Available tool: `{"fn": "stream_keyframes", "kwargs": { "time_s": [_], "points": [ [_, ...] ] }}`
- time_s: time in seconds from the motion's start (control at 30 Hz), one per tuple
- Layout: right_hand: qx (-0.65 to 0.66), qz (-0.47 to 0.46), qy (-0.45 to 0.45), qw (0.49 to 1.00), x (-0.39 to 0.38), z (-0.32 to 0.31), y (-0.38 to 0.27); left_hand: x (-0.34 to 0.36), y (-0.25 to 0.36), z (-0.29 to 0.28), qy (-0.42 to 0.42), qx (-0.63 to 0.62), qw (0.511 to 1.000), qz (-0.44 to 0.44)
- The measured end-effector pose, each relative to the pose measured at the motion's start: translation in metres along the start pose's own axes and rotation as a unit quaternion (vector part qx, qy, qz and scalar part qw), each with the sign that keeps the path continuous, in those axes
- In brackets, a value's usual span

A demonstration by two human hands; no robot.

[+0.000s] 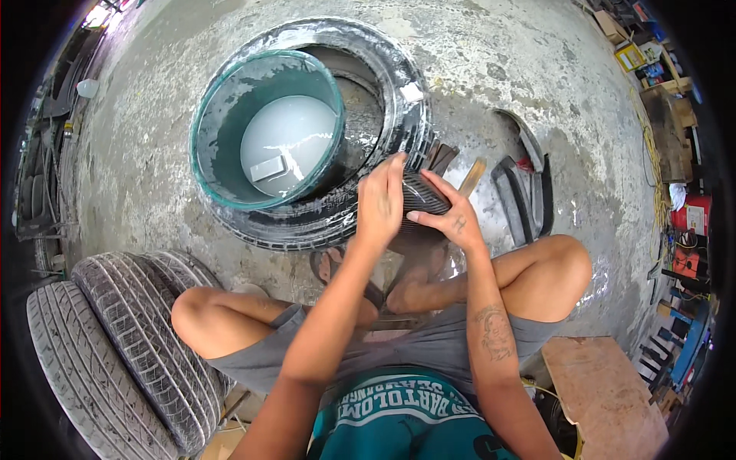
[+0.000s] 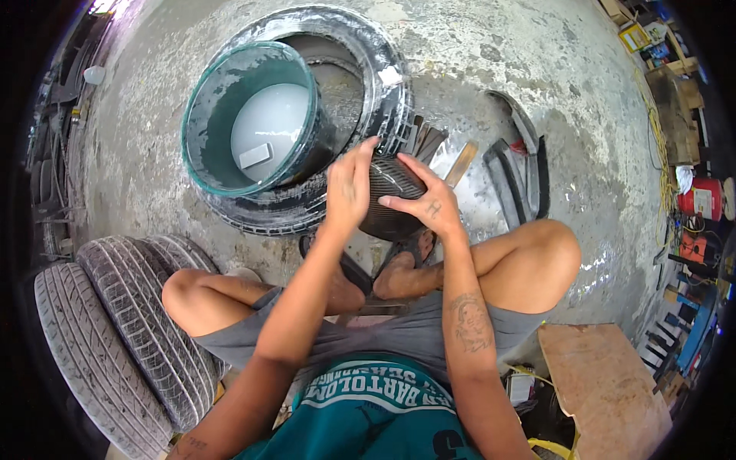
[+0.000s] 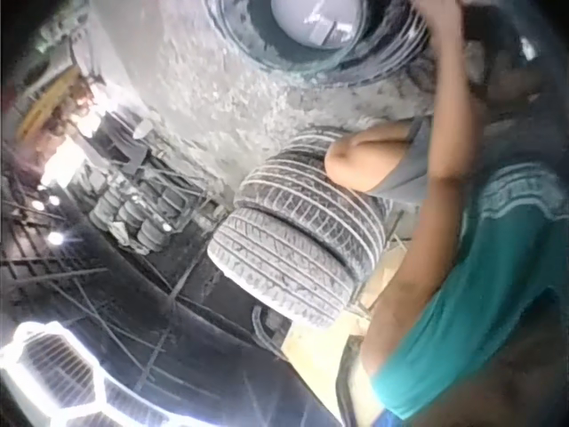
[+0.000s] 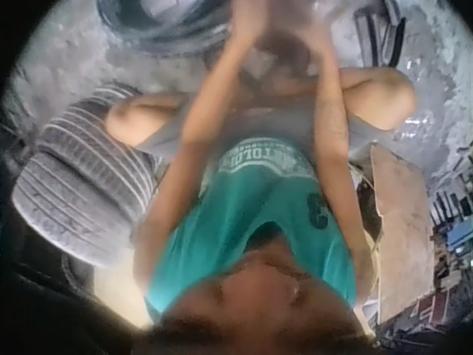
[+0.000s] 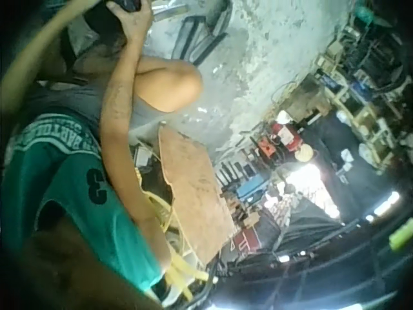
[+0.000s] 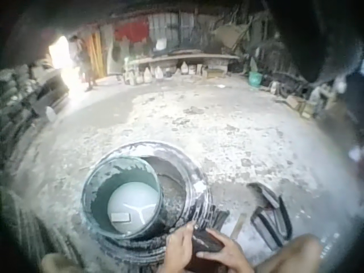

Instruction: The person sits on the floor and sands a curved carbon fiber part using a sanding block. They repeatedly dip the sanding block into a bucket of water to wet it, then continue sanding the surface of the part. The person occasionally pauses to inspect the part and wipe it with a yellow cloth.

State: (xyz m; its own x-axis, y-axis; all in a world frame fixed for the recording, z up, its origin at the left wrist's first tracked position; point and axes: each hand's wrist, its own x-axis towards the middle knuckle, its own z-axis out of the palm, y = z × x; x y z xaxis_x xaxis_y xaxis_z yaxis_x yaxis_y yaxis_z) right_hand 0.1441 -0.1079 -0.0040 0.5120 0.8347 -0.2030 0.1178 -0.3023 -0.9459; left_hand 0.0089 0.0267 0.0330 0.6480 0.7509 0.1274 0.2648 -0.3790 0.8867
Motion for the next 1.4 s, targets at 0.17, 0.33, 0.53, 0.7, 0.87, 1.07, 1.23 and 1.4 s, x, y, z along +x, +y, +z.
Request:
{"fn": "stream_keyframes", "kwargs": {
  "time_s": [0.17,0.33,0.53,0.7,0.87,1.07,1.23,1.4],
  "points": [
    [-0.022,0.031,0.006,0.999,0.000,-0.005,-0.003,0.022,0.037,-0.054,0.050,-0.066,0.993,-0.086],
    [-0.046,0.019,0.008,0.999,-0.001,-0.009,-0.006,0.129,-0.068,-0.140,0.040,0.201,0.977,-0.067],
    [-0.052,0.003,-0.017,0.999,0.005,0.000,-0.018,0.188,-0.251,-0.120,-0.258,0.522,0.799,-0.150],
    [-0.077,0.031,-0.003,0.997,0.000,-0.014,-0.017,0.183,-0.249,-0.053,-0.438,0.461,0.768,-0.078],
    [-0.042,0.012,-0.015,0.999,0.005,-0.006,-0.007,0.196,-0.221,-0.145,-0.103,-0.020,0.975,-0.197],
    [-0.033,0.024,0.003,0.999,0.001,-0.010,-0.007,0.131,-0.015,-0.160,0.037,-0.018,0.999,0.001],
    [0.002,0.025,-0.009,1.000,0.001,-0.003,-0.008,-0.005,0.018,-0.055,0.122,-0.015,0.992,0.028],
    [-0.001,0.042,-0.018,0.999,0.006,-0.002,-0.014,-0.013,-0.003,0.022,0.144,-0.084,0.986,-0.022]
  ]
}}
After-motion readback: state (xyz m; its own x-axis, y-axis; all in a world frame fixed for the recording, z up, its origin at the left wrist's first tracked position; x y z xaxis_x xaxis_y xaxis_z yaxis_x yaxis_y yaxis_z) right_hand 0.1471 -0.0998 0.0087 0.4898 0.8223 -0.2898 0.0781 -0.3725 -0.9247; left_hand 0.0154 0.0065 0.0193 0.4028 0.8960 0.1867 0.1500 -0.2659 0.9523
